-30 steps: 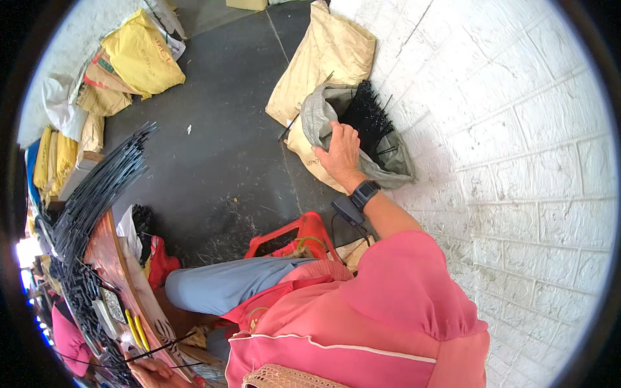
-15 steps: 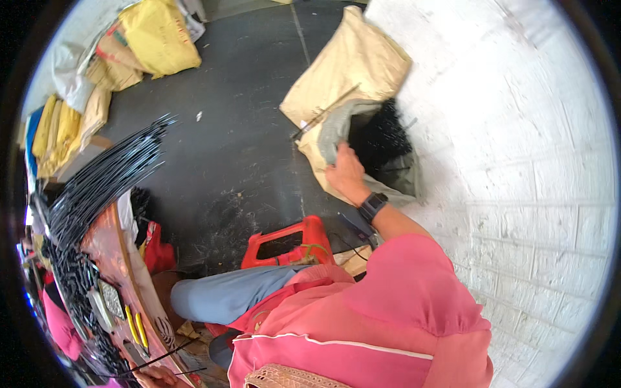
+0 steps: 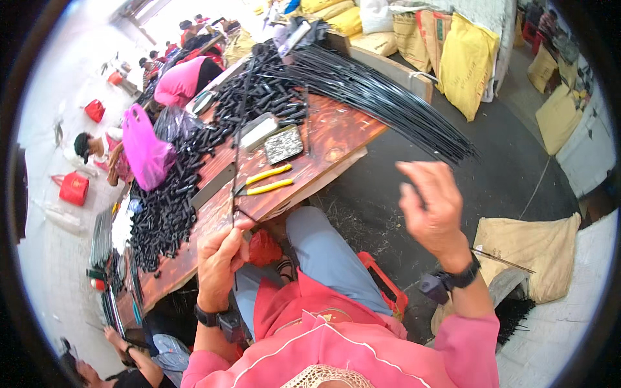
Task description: Gathering and bundling metal umbrella ribs using wire and pliers in a factory setting.
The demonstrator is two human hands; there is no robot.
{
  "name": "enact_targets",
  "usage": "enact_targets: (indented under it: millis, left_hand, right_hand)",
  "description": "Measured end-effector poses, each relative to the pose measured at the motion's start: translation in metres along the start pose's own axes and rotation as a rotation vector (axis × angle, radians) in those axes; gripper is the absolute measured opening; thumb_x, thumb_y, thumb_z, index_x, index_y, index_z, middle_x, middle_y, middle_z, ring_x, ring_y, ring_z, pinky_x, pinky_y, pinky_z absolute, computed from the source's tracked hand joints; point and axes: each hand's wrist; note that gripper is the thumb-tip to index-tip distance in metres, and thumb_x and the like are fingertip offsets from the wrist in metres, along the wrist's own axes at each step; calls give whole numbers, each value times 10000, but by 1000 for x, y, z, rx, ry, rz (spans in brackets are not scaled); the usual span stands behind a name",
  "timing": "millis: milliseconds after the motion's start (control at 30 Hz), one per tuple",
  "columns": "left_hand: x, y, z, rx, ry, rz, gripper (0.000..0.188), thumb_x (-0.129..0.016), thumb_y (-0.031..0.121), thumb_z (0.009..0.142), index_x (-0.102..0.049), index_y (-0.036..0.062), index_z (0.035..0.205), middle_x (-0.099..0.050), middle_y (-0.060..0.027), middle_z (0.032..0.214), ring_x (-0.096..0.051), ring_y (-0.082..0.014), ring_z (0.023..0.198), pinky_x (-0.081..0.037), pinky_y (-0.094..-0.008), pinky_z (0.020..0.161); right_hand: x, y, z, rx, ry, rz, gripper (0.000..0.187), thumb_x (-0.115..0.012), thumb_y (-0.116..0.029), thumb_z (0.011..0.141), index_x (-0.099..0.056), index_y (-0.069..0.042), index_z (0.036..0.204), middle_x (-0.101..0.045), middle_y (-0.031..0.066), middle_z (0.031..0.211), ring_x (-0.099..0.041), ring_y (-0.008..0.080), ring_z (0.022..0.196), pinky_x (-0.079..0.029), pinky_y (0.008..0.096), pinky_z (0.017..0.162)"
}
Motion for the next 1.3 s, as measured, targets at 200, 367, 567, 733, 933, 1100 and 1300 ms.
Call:
enact_targets:
  millis: [200,367,567,733,933,1100,1300]
  left_hand:
    - [25,0,-31,-63,-18,20,236,-587,157,945,-688,19,1108,-533,48,625,-412,-5,541,-290,-177,475]
    - [28,5,-43,-107,-22,183,224,-592,135,919,-705,18,1073,-524,53,606,-449,-13,528,-346,-186,465]
    - [73,2,-56,-89,-28,159,168,-645,83,869,-719,-4,992,-561,30,641,-500,-52,578,-410,-209,529]
    - [81,46,-38,-766,470,412,236,-585,12,863,-651,-37,1084,-639,-95,993,-575,-156,886,-456,-274,796]
    - [83,51,-16,-818,618,-131,232,-532,36,932,-624,-61,1122,-642,-122,981,-620,-180,893,-520,-313,782]
    - [77,10,-2,-579,376,-65,230,-554,73,940,-627,-54,1118,-665,-109,886,-627,-152,751,-513,-274,694]
    - [73,-46,-23,-314,329,-96,173,-592,26,891,-658,-47,1035,-631,-79,769,-607,-147,664,-500,-254,638]
  right_hand:
    - [-36,-110,72,572,-72,192,388,-656,70,635,-653,-18,1013,-616,124,956,-584,275,807,-483,367,683]
    - [-33,-136,97,781,-90,-256,339,-602,-158,739,-628,-29,1052,-586,98,1070,-540,278,1033,-386,428,872]
    - [-8,-122,128,785,-813,-251,110,-644,-195,798,-587,-110,839,-574,34,758,-625,219,822,-455,383,720]
    - [28,-108,191,504,-1049,61,158,-651,-73,825,-696,-15,965,-703,113,855,-665,222,718,-518,307,667]
    - [4,-110,290,147,-858,-218,198,-588,-99,840,-707,6,958,-593,34,574,-530,77,487,-429,259,470]
    - [-32,-64,323,28,-574,-377,221,-612,-176,832,-715,20,818,-650,75,598,-590,152,497,-453,305,459]
    - [-85,79,224,-2,-374,-552,172,-523,-77,747,-643,40,709,-632,293,778,-640,448,763,-506,515,680]
Point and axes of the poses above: each hand's wrist, its own z-axis towards the middle knuckle, its own x-axis out of the back of the hand, y = z × x
